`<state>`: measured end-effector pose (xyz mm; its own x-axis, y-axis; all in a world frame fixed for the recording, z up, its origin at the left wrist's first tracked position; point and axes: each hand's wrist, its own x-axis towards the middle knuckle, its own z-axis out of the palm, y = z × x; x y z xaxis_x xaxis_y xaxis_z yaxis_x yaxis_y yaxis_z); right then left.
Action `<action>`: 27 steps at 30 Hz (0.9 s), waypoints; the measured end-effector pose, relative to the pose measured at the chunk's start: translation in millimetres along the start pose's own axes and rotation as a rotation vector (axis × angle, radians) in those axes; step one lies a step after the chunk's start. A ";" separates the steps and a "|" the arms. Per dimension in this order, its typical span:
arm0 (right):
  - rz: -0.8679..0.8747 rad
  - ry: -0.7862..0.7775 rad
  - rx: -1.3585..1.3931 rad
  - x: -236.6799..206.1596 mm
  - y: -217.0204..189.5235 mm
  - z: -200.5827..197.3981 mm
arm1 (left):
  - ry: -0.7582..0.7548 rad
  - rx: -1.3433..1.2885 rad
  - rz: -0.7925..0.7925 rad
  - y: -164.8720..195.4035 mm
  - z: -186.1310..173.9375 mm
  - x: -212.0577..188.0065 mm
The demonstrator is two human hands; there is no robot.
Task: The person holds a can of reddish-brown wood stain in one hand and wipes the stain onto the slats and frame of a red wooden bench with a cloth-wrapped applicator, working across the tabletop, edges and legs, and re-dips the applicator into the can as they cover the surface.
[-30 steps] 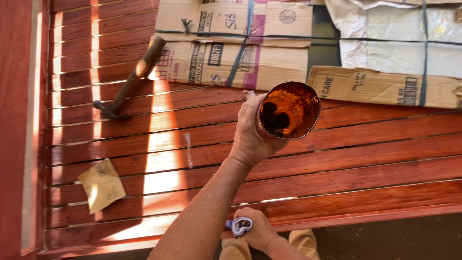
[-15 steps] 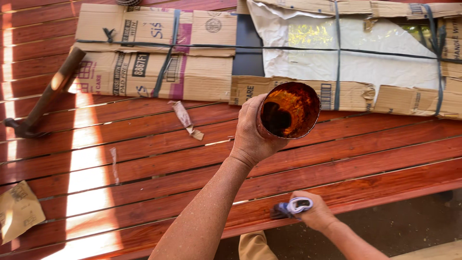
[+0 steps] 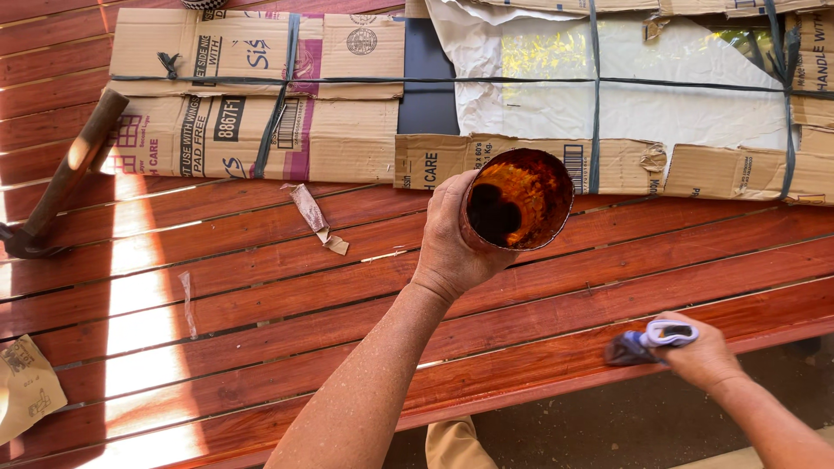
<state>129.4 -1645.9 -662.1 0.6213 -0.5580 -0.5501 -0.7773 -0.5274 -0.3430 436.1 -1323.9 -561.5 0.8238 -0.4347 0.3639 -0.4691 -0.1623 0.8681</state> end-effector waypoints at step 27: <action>-0.271 0.362 -0.033 -192.8 -239.4 284.4 | 0.196 0.056 0.029 -27.0 -207.7 -69.2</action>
<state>167.6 -1229.8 -690.5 0.8013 -0.5816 -0.1401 -0.5816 -0.7023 -0.4105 457.9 -1105.5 -540.0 0.8532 -0.2604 0.4520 -0.5062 -0.2038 0.8380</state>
